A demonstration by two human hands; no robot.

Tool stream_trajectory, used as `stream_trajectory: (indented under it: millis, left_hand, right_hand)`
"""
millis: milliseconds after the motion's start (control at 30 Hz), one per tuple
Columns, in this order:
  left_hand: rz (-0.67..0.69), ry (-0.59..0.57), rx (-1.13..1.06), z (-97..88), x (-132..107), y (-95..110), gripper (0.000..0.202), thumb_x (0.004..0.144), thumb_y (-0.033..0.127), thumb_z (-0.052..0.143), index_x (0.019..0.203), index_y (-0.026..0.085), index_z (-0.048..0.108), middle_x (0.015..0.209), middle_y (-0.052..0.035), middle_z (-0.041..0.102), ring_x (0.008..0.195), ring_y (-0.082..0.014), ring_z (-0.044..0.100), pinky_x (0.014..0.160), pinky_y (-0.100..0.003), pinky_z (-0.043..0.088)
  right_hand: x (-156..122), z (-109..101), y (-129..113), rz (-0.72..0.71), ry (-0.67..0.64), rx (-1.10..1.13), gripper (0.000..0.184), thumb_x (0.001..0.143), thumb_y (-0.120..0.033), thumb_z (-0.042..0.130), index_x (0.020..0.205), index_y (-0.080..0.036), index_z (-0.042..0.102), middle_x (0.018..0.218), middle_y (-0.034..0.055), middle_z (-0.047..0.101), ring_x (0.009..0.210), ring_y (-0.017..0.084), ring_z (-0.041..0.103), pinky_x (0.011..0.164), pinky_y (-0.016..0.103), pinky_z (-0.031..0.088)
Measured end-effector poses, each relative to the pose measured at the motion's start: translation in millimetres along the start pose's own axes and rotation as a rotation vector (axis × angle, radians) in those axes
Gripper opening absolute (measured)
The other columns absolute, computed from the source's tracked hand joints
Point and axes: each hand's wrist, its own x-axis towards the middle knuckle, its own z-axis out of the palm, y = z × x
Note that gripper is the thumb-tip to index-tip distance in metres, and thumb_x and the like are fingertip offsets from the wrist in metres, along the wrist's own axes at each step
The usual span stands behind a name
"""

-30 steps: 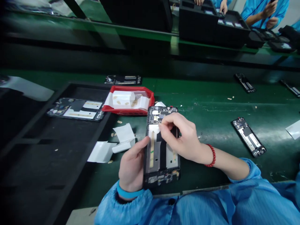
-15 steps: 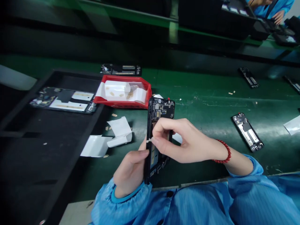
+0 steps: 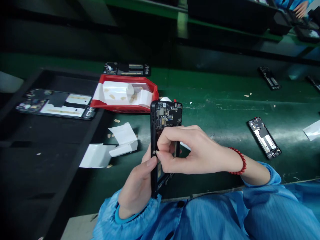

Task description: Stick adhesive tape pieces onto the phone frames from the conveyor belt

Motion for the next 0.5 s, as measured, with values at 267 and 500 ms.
stream_trajectory:
  millis: [267, 500]
  left_hand:
    - [0.006, -0.092, -0.075, -5.2, 3.6, -5.4, 0.054, 0.096, 0.051, 0.050, 0.142, 0.024, 0.062, 0.139, -0.0051, 0.067, 0.144, -0.0334, 0.050, 0.121, -0.048, 0.043]
    - [-0.093, 0.079, -0.389, 11.1, -0.7, 2.5, 0.053, 0.090, 0.036, 0.055, 0.140, 0.021, 0.064, 0.142, -0.0025, 0.066, 0.146, -0.0320, 0.047, 0.125, -0.047, 0.035]
  right_hand:
    - [0.8, -0.3, -2.7, 0.003, 0.000, -0.003, 0.021, 0.087, -0.005, 0.057, 0.075, -0.021, 0.050, 0.069, -0.0069, 0.057, 0.062, 0.005, 0.051, 0.060, 0.017, 0.046]
    - [-0.3, -0.6, 0.5, -0.001, 0.019, -0.038, 0.019, 0.089, -0.009, 0.061, 0.076, -0.020, 0.053, 0.069, -0.0062, 0.060, 0.062, 0.005, 0.054, 0.060, 0.016, 0.047]
